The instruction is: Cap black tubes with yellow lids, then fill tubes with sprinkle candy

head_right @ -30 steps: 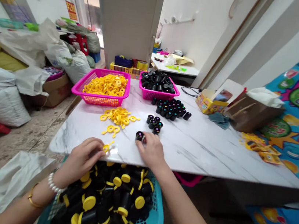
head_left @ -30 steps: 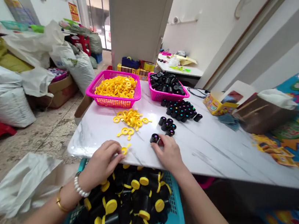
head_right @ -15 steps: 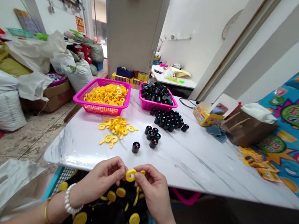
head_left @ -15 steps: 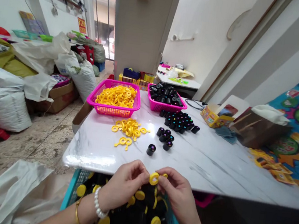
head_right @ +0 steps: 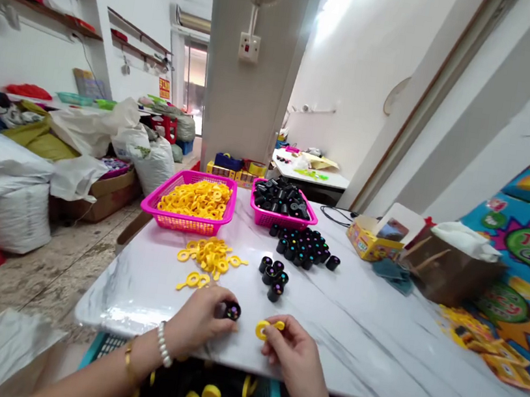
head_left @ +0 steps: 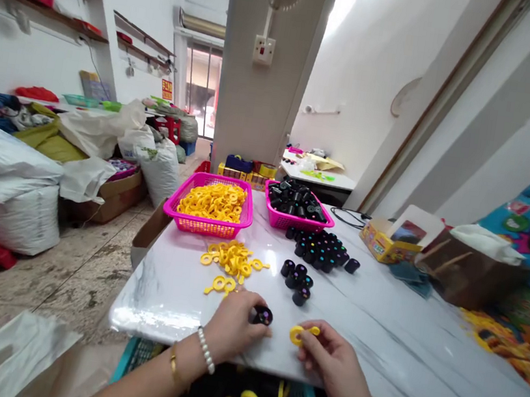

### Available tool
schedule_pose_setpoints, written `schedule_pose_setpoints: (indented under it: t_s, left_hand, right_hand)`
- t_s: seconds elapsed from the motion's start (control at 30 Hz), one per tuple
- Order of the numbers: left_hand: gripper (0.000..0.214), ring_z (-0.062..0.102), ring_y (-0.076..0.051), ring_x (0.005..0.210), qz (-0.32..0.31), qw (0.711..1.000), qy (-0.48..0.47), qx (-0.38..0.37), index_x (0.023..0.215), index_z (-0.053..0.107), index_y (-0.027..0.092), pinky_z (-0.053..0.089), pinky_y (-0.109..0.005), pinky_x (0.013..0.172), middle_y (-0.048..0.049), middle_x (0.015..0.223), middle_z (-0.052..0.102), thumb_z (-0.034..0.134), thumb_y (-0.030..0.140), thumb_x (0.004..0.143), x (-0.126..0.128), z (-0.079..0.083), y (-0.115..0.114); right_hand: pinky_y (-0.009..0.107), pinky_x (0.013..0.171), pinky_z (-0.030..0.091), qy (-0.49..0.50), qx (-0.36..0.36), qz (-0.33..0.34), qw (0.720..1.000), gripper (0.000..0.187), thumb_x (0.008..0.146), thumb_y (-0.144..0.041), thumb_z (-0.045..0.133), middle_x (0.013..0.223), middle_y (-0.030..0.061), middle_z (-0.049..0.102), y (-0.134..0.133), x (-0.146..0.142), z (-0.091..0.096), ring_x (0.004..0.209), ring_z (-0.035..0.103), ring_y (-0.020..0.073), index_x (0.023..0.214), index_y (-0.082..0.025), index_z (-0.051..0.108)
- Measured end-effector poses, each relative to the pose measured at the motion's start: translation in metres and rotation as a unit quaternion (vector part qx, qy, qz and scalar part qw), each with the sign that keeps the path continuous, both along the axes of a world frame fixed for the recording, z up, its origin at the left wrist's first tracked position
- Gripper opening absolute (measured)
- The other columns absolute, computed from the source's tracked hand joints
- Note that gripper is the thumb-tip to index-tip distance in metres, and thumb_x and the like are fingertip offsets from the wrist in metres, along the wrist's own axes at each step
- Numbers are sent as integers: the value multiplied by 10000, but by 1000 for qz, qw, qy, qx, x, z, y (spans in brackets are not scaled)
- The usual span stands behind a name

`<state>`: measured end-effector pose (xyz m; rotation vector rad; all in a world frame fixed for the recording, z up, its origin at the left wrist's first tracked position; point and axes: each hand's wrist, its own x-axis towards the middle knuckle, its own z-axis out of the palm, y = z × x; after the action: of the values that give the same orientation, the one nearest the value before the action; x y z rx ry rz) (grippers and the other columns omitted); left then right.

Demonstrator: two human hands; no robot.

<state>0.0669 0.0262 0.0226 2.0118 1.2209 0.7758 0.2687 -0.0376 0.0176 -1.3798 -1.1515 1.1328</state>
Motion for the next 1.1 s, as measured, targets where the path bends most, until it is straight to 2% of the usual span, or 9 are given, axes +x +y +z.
schedule_pose_setpoints:
  t_s: [0.1, 0.2, 0.3, 0.4, 0.7, 0.87, 0.97, 1.03, 1.1]
  left_hand:
    - [275, 578, -198, 875, 16, 999, -11, 36, 920, 700, 194, 423, -315, 810, -29, 902, 684, 780, 203, 657, -22, -4, -16]
    - [260, 573, -194, 892, 3, 998, -14, 65, 928, 699, 183, 415, -312, 831, -31, 910, 682, 781, 222, 684, -32, -7, -22]
    - [271, 576, -193, 899, -6, 997, -18, 80, 950, 708, 194, 414, -309, 830, -34, 927, 675, 782, 268, 700, -31, -10, -20]
    - [263, 572, -188, 863, -10, 996, -7, 86, 961, 724, 233, 412, -302, 796, -24, 893, 660, 777, 284, 709, -29, -11, -19]
    - [158, 536, -179, 820, -20, 995, 15, 92, 890, 741, 267, 375, -298, 776, -18, 807, 605, 709, 373, 777, -30, -11, -20]
    - [167, 526, -180, 758, -9, 995, 31, 97, 797, 732, 245, 365, -296, 737, -17, 704, 573, 699, 407, 776, -30, -7, -23]
    - [154, 553, -174, 714, -29, 998, 13, 57, 783, 722, 228, 381, -281, 693, -15, 680, 605, 664, 371, 794, -32, 3, -25]
    - [241, 560, -147, 615, -68, 997, -30, -28, 829, 714, 209, 392, -253, 605, -7, 656, 624, 558, 391, 858, -32, 10, -26]
    - [370, 521, -103, 472, -84, 981, -91, -148, 826, 689, 174, 367, -217, 482, 4, 612, 611, 439, 432, 912, -31, 13, -26]
  right_hand:
    - [202, 474, 312, -19, -14, -10, 1000, 341, 737, -469, 715, 570, -21, 558, 1, -8, 8, 506, 436, 84, 824, -149, 638]
    - [203, 449, 258, -35, 7, -3, 999, 317, 726, -452, 723, 538, -42, 511, 7, -20, 17, 474, 369, 63, 751, -147, 640]
    - [206, 457, 297, -34, 24, 64, 997, 275, 718, -412, 730, 588, -28, 554, 19, -37, 24, 498, 404, 69, 749, -146, 664]
    - [204, 451, 331, -33, 20, 96, 995, 265, 699, -395, 741, 622, -15, 595, 29, -54, 25, 512, 449, 80, 752, -147, 666]
    - [217, 437, 411, 12, -41, 106, 993, 343, 681, -450, 752, 609, -14, 628, 37, -68, 17, 431, 504, 83, 673, -167, 557]
    - [219, 451, 432, -15, -18, 111, 994, 338, 717, -451, 723, 591, -36, 608, 34, -71, 19, 460, 518, 94, 697, -190, 510]
    - [226, 442, 432, -26, -15, 118, 993, 332, 747, -465, 689, 589, -42, 592, 34, -71, 17, 457, 516, 100, 709, -196, 499]
    - [234, 443, 440, -29, -19, 127, 991, 314, 769, -465, 666, 599, -44, 587, 33, -70, 15, 455, 527, 106, 730, -200, 504]
    - [237, 438, 439, -43, -9, 126, 991, 288, 794, -460, 641, 615, -43, 585, 29, -71, 12, 454, 535, 111, 753, -206, 513]
